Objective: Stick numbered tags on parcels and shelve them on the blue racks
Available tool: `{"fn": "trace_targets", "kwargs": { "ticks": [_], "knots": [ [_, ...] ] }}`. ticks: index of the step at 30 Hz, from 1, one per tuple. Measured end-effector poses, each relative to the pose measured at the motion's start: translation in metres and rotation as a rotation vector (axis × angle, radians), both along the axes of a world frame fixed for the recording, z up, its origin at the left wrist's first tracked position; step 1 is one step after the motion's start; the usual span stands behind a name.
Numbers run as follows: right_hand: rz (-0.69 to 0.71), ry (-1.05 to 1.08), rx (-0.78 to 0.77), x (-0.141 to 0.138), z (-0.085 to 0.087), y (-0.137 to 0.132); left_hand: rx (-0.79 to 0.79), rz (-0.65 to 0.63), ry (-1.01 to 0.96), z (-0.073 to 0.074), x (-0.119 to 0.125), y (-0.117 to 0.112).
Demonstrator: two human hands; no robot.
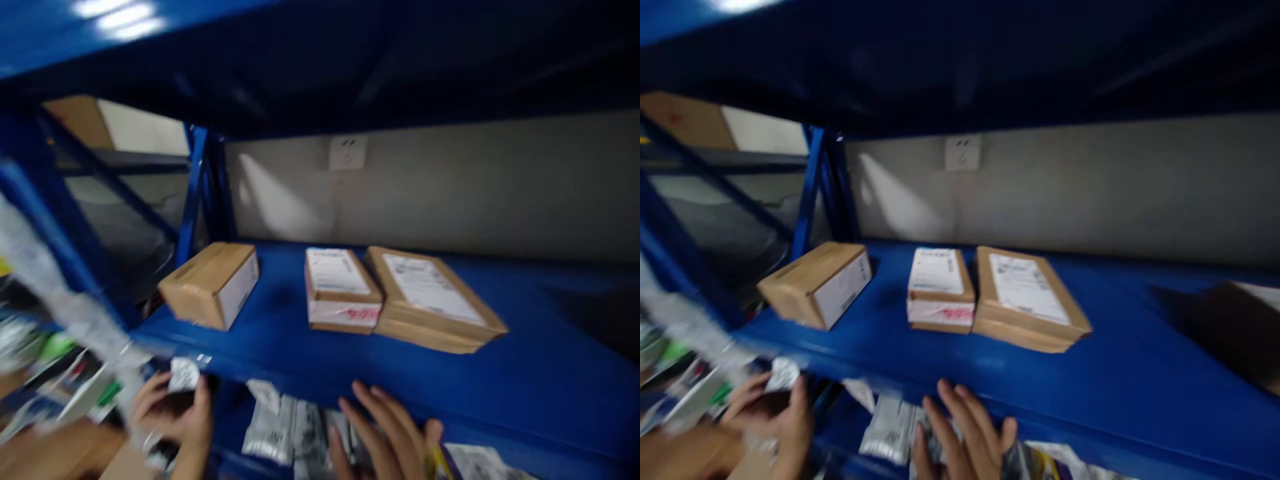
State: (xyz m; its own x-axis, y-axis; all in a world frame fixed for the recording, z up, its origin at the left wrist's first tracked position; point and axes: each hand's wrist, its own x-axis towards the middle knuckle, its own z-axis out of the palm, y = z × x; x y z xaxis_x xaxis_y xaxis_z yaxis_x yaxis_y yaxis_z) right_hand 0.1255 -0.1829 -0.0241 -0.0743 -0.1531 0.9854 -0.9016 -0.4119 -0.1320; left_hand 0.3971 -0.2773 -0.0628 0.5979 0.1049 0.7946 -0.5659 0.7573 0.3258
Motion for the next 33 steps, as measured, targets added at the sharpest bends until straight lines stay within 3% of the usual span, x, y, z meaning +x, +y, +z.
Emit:
{"fn": "trace_targets", "kwargs": {
  "ticks": [6, 12, 33],
  "knots": [
    [0.102, 0.082, 0.023, -0.008, 0.008, -0.004, 0.143, 0.124, -0.057, 0.003, -0.007, 0.002],
    [0.035, -0.058, 0.038, 0.002, 0.008, -0.002, 0.127, 0.128, -0.08, -0.003, -0.007, 0.004],
    [-0.007, 0.003, -0.002, 0.001, 0.008, -0.005, 0.103, 0.161, -0.109, -0.007, -0.001, 0.003]
  ]
}}
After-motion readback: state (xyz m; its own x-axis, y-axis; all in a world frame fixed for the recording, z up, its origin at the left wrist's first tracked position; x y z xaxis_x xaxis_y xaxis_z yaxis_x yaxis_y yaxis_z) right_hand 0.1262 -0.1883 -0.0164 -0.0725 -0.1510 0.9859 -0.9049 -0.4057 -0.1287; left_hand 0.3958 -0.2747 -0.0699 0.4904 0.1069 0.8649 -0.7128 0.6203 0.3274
